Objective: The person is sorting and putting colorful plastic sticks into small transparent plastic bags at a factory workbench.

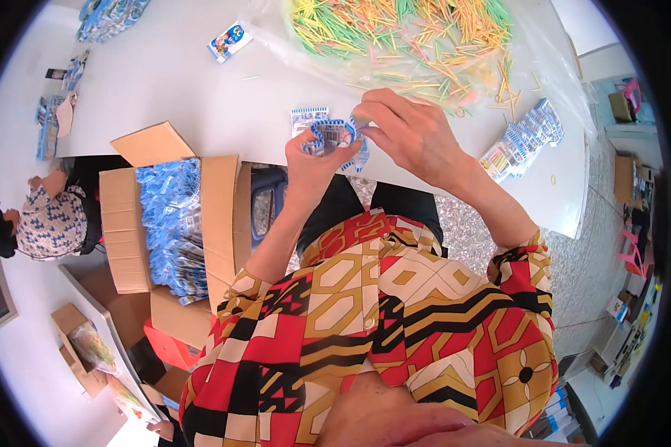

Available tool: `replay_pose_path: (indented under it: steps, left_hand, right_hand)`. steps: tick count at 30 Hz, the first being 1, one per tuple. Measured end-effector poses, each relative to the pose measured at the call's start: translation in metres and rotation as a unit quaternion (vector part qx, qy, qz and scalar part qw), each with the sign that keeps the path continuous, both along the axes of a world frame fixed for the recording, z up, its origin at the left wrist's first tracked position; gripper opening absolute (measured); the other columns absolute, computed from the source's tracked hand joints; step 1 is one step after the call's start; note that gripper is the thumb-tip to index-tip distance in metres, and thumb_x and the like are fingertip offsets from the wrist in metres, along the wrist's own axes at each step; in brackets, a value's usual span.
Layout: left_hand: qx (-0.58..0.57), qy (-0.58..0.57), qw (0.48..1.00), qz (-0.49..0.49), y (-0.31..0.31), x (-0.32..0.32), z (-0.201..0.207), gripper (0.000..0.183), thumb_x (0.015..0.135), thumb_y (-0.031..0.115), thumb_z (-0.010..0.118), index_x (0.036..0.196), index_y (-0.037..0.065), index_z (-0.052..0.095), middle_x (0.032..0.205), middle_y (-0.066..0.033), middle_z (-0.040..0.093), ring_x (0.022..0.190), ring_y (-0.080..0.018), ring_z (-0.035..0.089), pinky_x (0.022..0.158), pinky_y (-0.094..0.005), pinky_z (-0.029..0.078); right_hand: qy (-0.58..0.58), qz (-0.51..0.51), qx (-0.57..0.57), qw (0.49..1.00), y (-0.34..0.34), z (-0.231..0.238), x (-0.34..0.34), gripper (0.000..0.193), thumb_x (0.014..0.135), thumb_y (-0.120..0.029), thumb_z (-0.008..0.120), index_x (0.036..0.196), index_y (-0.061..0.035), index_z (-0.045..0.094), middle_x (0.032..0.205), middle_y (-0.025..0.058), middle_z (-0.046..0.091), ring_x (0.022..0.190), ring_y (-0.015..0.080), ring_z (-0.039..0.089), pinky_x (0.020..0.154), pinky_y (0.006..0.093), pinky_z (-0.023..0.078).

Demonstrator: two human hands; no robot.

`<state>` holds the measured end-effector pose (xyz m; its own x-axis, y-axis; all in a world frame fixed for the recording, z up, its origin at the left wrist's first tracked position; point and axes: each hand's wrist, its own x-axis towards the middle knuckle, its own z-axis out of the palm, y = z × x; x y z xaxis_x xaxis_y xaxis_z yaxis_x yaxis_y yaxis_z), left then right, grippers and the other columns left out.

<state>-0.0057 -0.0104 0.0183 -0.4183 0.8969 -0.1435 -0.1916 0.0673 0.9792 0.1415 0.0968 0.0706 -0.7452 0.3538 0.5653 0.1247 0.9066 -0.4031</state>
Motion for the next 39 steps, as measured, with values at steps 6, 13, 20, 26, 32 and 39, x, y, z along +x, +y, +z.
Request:
replay_pose_path:
  steps: [6, 13, 20, 26, 32, 39]
  left_hand:
    - [0.025, -0.039, 0.999, -0.006, 0.0, 0.002, 0.0, 0.016, 0.07, -0.002, 0.073, 0.083, 0.0, 0.064, 0.081, -0.0027, 0.064, 0.071, -0.0067, 0.058, 0.065, -0.0218, 0.048]
    - [0.014, -0.09, 0.996, -0.011, 0.002, 0.004, 0.003, 0.016, 0.07, -0.004, 0.072, 0.084, 0.0, 0.064, 0.082, -0.0042, 0.065, 0.073, -0.01, 0.061, 0.068, -0.0236, 0.051]
    - [0.002, -0.006, 0.999, -0.052, 0.0, 0.007, 0.003, 0.014, 0.073, -0.001, 0.072, 0.085, 0.001, 0.066, 0.079, -0.0018, 0.065, 0.071, -0.0068, 0.058, 0.066, -0.0224, 0.049]
    - [0.023, 0.013, 0.999, -0.032, 0.002, 0.001, -0.004, 0.014, 0.073, -0.002, 0.071, 0.086, 0.001, 0.066, 0.078, -0.0019, 0.065, 0.071, -0.006, 0.058, 0.066, -0.0227, 0.049]
    - [0.026, 0.008, 0.999, -0.03, -0.001, 0.007, -0.006, 0.013, 0.073, 0.0, 0.072, 0.084, 0.001, 0.066, 0.078, -0.0011, 0.064, 0.071, -0.006, 0.058, 0.065, -0.0223, 0.048]
    - [0.01, -0.05, 0.995, -0.087, 0.003, 0.002, 0.008, 0.018, 0.073, 0.004, 0.074, 0.088, -0.001, 0.064, 0.08, -0.0009, 0.065, 0.072, -0.006, 0.058, 0.067, -0.0222, 0.048]
  right_hand:
    - [0.009, 0.039, 0.083, 0.996, 0.004, -0.003, 0.005, 0.021, 0.068, -0.002, 0.064, 0.089, -0.0051, 0.061, 0.096, 0.0051, 0.06, 0.07, 0.0197, 0.061, 0.057, 0.0299, 0.049]
    - [-0.035, 0.109, 0.129, 0.985, 0.008, -0.003, 0.016, 0.021, 0.068, -0.001, 0.063, 0.088, -0.005, 0.061, 0.099, 0.0054, 0.062, 0.069, 0.0204, 0.061, 0.056, 0.0301, 0.049]
    - [-0.047, 0.056, -0.065, 0.995, 0.002, 0.001, 0.016, 0.014, 0.076, -0.003, 0.064, 0.089, -0.0044, 0.059, 0.087, 0.0058, 0.063, 0.066, 0.0241, 0.061, 0.056, 0.0304, 0.049]
    - [-0.029, 0.072, -0.129, 0.989, -0.006, -0.005, 0.013, 0.012, 0.078, -0.003, 0.063, 0.089, -0.0036, 0.057, 0.085, 0.0083, 0.061, 0.065, 0.0259, 0.06, 0.057, 0.0314, 0.049]
    - [-0.062, 0.087, -0.183, 0.977, -0.001, -0.002, 0.011, 0.012, 0.078, -0.002, 0.062, 0.089, -0.002, 0.056, 0.085, 0.0099, 0.058, 0.069, 0.0283, 0.059, 0.06, 0.0327, 0.047]
    - [-0.041, 0.094, -0.129, 0.986, 0.005, -0.001, 0.007, 0.013, 0.078, -0.002, 0.062, 0.089, -0.003, 0.056, 0.086, 0.0097, 0.057, 0.073, 0.0285, 0.058, 0.062, 0.0347, 0.047]
